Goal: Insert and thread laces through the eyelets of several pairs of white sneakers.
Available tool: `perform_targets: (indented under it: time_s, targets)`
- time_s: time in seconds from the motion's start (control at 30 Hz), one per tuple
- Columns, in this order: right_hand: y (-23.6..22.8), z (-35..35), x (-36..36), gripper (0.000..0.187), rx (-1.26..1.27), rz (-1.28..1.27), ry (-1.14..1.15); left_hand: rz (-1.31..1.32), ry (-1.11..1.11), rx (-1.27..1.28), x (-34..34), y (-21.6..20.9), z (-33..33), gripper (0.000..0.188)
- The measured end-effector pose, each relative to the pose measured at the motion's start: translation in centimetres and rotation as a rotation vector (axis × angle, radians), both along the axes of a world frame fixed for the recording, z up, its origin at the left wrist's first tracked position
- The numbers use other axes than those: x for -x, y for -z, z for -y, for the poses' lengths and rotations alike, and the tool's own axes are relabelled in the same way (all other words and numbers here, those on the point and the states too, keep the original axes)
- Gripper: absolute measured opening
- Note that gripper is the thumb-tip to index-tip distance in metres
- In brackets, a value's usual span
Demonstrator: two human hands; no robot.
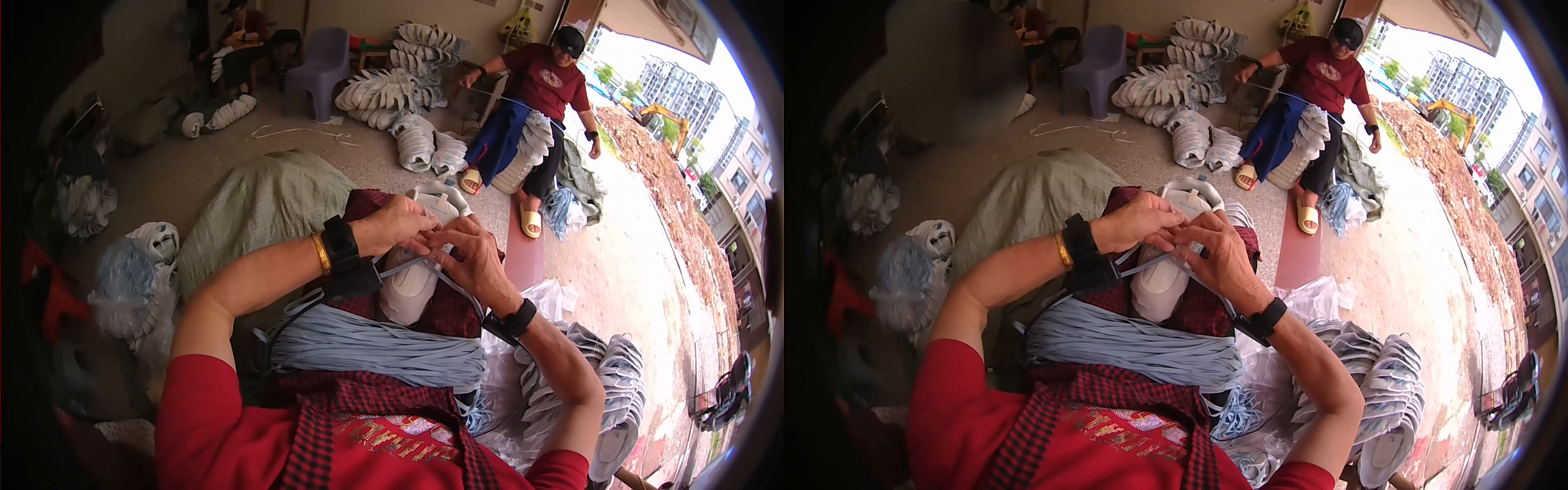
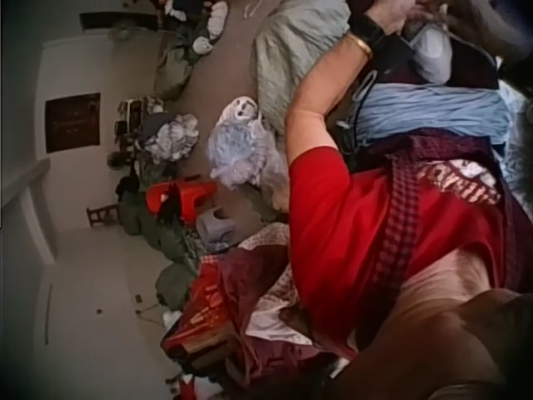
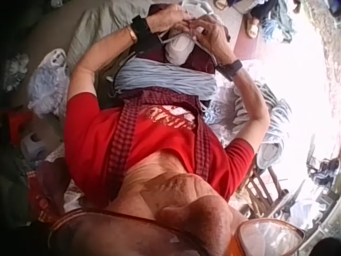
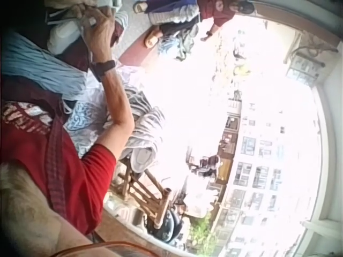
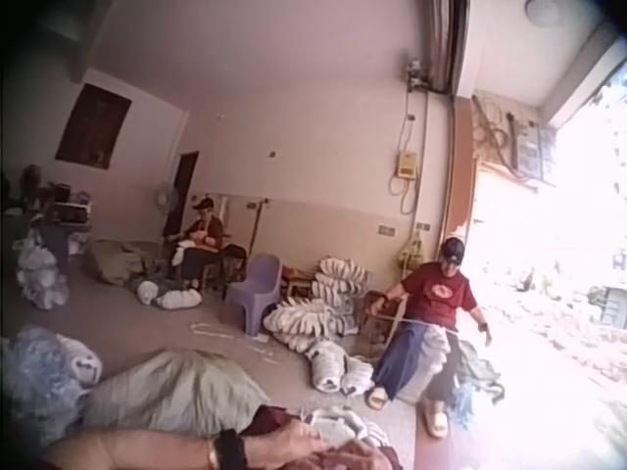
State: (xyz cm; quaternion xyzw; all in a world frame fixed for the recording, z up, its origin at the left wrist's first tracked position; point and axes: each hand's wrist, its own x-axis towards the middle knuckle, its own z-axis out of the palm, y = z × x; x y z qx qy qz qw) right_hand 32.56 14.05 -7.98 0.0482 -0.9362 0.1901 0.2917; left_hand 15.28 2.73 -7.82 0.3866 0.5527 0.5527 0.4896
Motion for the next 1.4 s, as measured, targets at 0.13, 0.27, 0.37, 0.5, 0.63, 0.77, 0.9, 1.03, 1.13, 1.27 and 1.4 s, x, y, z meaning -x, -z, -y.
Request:
perform_targets:
  time_s: [0.13,0.27,0.37,0.5,0.63,0.77,0.9,1.03,1.13,1.27,1.4]
  targets:
    - [-0.1,0.4,0.6,0.018,0.208,0.084,-0.042,0.008,0.017,-0.035,1.4,0.2,1.3,0.027]
    - [0.7,-6.9,-4.8,0.018,0.556,-0.048,0.259,-0.199,-0.249,0.01,8.1,0.2,6.6,0.037]
    - [2.1,-16.3,-13.3,0.023,0.396,-0.187,0.649,-0.259,-0.669,0.026,19.4,1.7,13.8,0.028]
    - [2.4,-26.8,-27.5,0.023,0.199,-0.543,1.307,-0.472,-1.411,0.056,34.6,0.5,25.0,0.015]
    - [3.3,-25.4,-24.2,0.024,0.18,-0.272,1.17,-1.131,-1.305,0.062,34.4,-0.5,23.6,0.027]
    - [1.4,-14.4,-11.2,0.029,-0.067,-0.207,0.782,-1.299,-0.817,-0.26,18.7,-1.0,11.8,0.033]
    - [-2.3,-2.5,-3.4,0.012,-0.11,-0.037,0.224,-1.315,-0.132,-0.418,3.8,0.0,8.4,0.023]
    - [-1.9,-1.1,-1.6,0.015,-0.148,0.204,0.08,-1.796,0.051,-0.229,1.0,1.7,7.9,0.021]
    - [-0.6,-1.5,-1.5,0.021,-0.099,0.25,0.007,-1.349,0.258,-0.091,2.0,1.5,8.3,0.023]
    - [-0.9,-2.0,-2.0,0.031,0.313,0.383,0.087,-0.748,0.084,-0.215,4.3,-1.9,7.0,0.036]
    - [-0.8,-2.9,-2.0,0.034,0.283,0.211,0.109,-0.523,-0.083,-0.118,3.2,-0.1,4.3,0.043]
